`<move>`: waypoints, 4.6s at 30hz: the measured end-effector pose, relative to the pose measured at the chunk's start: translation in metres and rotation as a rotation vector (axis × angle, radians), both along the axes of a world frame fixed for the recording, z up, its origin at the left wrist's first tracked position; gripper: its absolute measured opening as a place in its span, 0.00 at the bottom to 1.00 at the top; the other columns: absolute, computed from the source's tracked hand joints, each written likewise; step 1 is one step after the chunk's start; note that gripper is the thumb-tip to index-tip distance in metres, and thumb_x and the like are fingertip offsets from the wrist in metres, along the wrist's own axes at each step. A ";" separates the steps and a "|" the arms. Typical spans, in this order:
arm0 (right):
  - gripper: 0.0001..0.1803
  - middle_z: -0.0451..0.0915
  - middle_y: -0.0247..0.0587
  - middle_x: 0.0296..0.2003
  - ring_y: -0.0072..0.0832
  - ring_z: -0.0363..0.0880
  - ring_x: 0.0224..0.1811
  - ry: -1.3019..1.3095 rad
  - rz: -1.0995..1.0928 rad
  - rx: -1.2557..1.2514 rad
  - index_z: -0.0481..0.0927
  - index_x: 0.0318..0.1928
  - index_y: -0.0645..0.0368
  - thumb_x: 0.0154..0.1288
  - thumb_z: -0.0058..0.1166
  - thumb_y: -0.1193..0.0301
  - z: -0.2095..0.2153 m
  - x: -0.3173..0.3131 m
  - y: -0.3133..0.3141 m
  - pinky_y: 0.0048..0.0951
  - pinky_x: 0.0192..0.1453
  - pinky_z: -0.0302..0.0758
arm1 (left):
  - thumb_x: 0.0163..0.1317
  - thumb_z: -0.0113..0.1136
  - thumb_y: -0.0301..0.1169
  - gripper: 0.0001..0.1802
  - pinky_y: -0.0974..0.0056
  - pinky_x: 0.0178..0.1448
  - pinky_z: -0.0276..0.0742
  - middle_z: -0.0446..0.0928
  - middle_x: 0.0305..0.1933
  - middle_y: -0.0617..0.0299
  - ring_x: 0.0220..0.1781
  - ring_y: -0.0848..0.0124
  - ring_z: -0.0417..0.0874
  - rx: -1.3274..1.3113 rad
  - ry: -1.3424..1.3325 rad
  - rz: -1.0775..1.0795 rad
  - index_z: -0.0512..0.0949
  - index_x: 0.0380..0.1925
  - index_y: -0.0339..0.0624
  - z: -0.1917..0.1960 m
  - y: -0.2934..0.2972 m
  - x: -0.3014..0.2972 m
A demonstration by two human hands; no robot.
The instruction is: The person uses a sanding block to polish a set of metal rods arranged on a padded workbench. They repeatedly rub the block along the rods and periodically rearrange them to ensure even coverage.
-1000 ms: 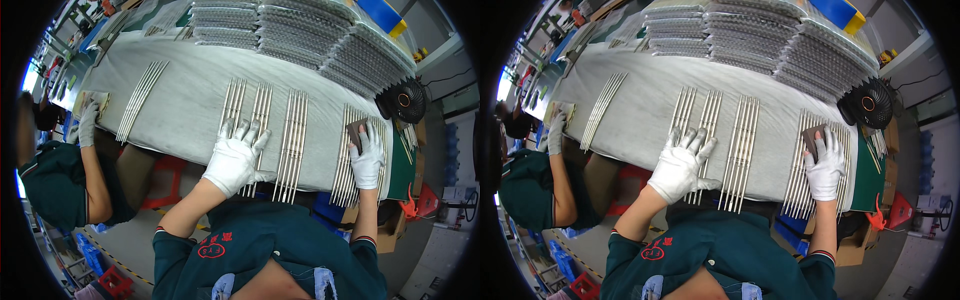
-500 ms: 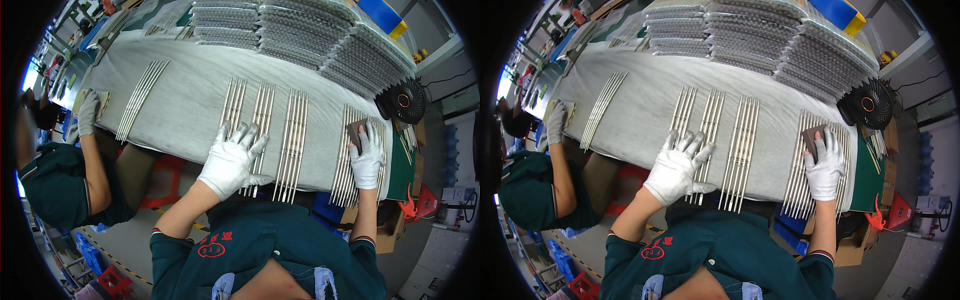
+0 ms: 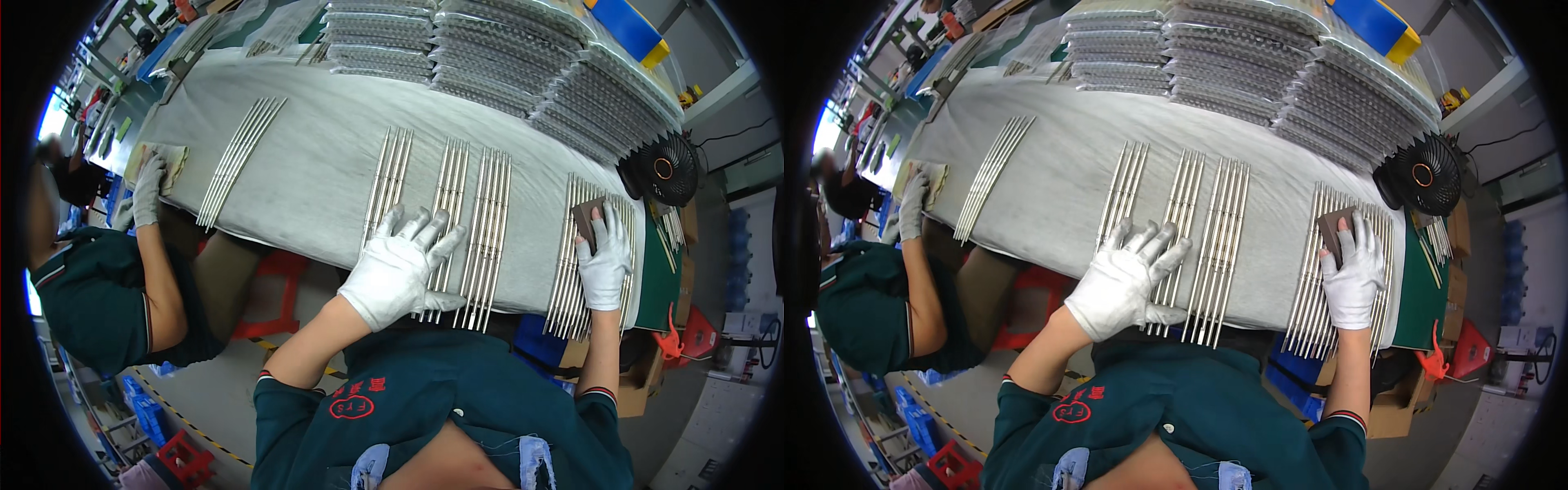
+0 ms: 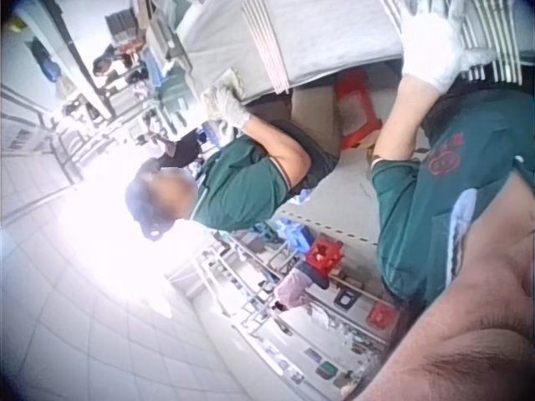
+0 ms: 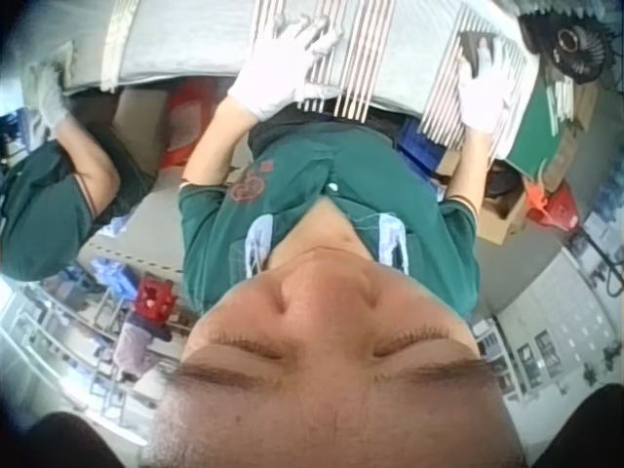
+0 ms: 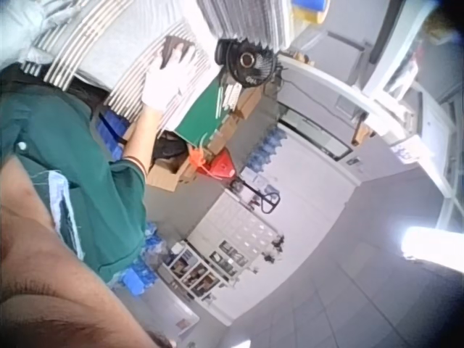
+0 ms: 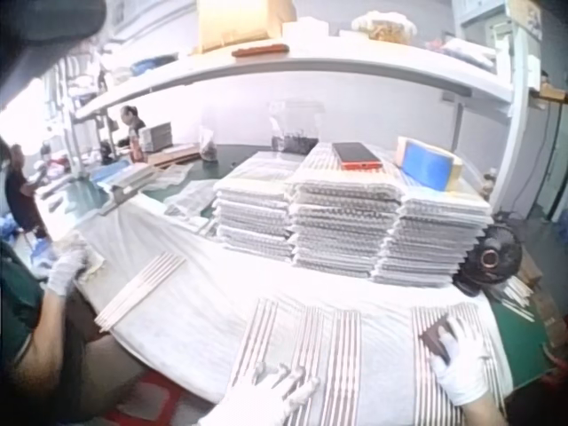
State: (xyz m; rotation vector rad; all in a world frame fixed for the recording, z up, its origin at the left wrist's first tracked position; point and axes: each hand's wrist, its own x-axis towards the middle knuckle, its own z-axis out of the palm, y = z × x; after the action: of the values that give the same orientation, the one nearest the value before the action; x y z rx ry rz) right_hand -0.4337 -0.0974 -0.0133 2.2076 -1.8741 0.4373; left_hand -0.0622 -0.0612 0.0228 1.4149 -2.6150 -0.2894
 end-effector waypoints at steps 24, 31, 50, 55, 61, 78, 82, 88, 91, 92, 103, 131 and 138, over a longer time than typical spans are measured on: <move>0.31 0.69 0.50 0.71 0.52 0.65 0.72 0.007 -0.001 -0.028 0.77 0.64 0.59 0.62 0.63 0.61 0.000 0.001 0.001 0.52 0.74 0.63 | 0.57 0.58 0.69 0.52 0.42 0.80 0.52 0.67 0.73 0.43 0.76 0.48 0.66 -0.015 -0.024 0.069 0.66 0.72 0.42 -0.007 -0.012 -0.007; 0.31 0.69 0.49 0.71 0.51 0.65 0.72 0.015 -0.007 -0.028 0.77 0.64 0.58 0.62 0.63 0.61 -0.001 0.001 0.001 0.52 0.74 0.62 | 0.57 0.58 0.69 0.54 0.42 0.81 0.50 0.65 0.74 0.43 0.76 0.48 0.65 0.007 0.002 0.055 0.64 0.73 0.40 -0.008 -0.011 -0.004; 0.31 0.69 0.50 0.71 0.51 0.66 0.72 0.004 0.000 -0.019 0.77 0.64 0.58 0.63 0.63 0.60 0.001 0.002 0.001 0.52 0.73 0.64 | 0.56 0.57 0.71 0.53 0.41 0.81 0.50 0.68 0.73 0.45 0.77 0.49 0.64 -0.030 0.050 -0.121 0.65 0.73 0.45 -0.018 -0.006 -0.036; 0.31 0.69 0.49 0.70 0.51 0.66 0.71 0.008 0.001 -0.033 0.77 0.64 0.57 0.63 0.62 0.59 0.000 0.001 0.002 0.52 0.73 0.64 | 0.58 0.55 0.71 0.52 0.42 0.80 0.51 0.68 0.74 0.47 0.76 0.49 0.66 -0.036 -0.037 -0.097 0.66 0.73 0.48 -0.011 -0.005 -0.024; 0.30 0.68 0.49 0.71 0.51 0.65 0.72 -0.001 -0.009 -0.021 0.77 0.64 0.57 0.63 0.62 0.60 0.002 0.003 0.003 0.52 0.74 0.62 | 0.55 0.58 0.70 0.52 0.41 0.80 0.51 0.69 0.72 0.46 0.75 0.51 0.67 -0.006 -0.073 -0.007 0.68 0.72 0.47 0.006 -0.002 -0.005; 0.31 0.68 0.50 0.71 0.53 0.66 0.70 0.003 -0.011 -0.024 0.77 0.64 0.57 0.61 0.62 0.60 0.000 0.002 0.000 0.51 0.75 0.61 | 0.55 0.58 0.71 0.53 0.44 0.82 0.50 0.66 0.76 0.49 0.78 0.51 0.64 0.020 0.032 -0.334 0.67 0.73 0.48 -0.012 -0.009 -0.068; 0.31 0.68 0.50 0.70 0.53 0.67 0.70 0.011 0.003 -0.049 0.77 0.64 0.57 0.61 0.62 0.61 0.000 0.001 0.001 0.51 0.75 0.62 | 0.55 0.57 0.71 0.52 0.44 0.81 0.51 0.66 0.76 0.49 0.78 0.52 0.63 0.050 0.013 -0.294 0.68 0.72 0.48 -0.009 -0.008 -0.056; 0.31 0.68 0.50 0.70 0.52 0.67 0.70 0.012 -0.019 -0.027 0.77 0.64 0.57 0.61 0.62 0.61 0.002 0.003 0.003 0.51 0.75 0.62 | 0.55 0.58 0.71 0.52 0.42 0.81 0.50 0.66 0.75 0.48 0.78 0.52 0.65 0.031 -0.068 -0.159 0.66 0.73 0.50 -0.001 0.002 -0.024; 0.31 0.68 0.50 0.70 0.52 0.67 0.70 0.016 -0.015 -0.029 0.77 0.64 0.57 0.61 0.62 0.60 0.004 0.004 0.002 0.51 0.75 0.62 | 0.55 0.58 0.71 0.51 0.41 0.81 0.48 0.67 0.75 0.47 0.78 0.52 0.65 0.041 -0.080 -0.103 0.66 0.73 0.52 0.003 0.005 -0.012; 0.31 0.68 0.50 0.70 0.52 0.67 0.70 0.015 -0.016 -0.030 0.77 0.64 0.57 0.61 0.62 0.60 0.004 0.004 0.002 0.51 0.75 0.61 | 0.55 0.58 0.71 0.51 0.41 0.81 0.48 0.67 0.75 0.48 0.77 0.51 0.65 0.042 -0.073 -0.082 0.67 0.73 0.52 0.004 0.007 -0.009; 0.31 0.68 0.52 0.71 0.52 0.66 0.71 0.024 -0.014 -0.043 0.77 0.65 0.57 0.62 0.62 0.60 0.001 0.001 0.002 0.52 0.75 0.61 | 0.53 0.59 0.71 0.54 0.40 0.82 0.46 0.66 0.75 0.46 0.77 0.48 0.64 0.034 -0.117 0.020 0.66 0.73 0.49 0.007 0.011 0.010; 0.31 0.68 0.51 0.71 0.51 0.66 0.71 -0.007 -0.022 -0.013 0.77 0.65 0.58 0.63 0.61 0.60 0.002 0.003 0.002 0.52 0.77 0.60 | 0.53 0.63 0.66 0.55 0.39 0.81 0.48 0.65 0.74 0.41 0.76 0.46 0.65 0.049 -0.149 0.226 0.63 0.73 0.41 0.000 0.001 0.020; 0.31 0.68 0.52 0.70 0.51 0.67 0.71 0.011 0.001 -0.034 0.77 0.65 0.57 0.63 0.61 0.59 0.000 0.002 0.001 0.52 0.77 0.59 | 0.54 0.63 0.67 0.56 0.39 0.81 0.47 0.65 0.74 0.41 0.76 0.47 0.65 -0.036 -0.058 0.065 0.61 0.74 0.42 -0.010 0.006 -0.010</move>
State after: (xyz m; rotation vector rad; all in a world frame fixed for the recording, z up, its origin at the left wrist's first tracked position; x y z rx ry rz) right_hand -0.4318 -0.0966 -0.0130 2.1847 -1.8461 0.4527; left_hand -0.0725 -0.0555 0.0126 1.5148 -2.5993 -0.1960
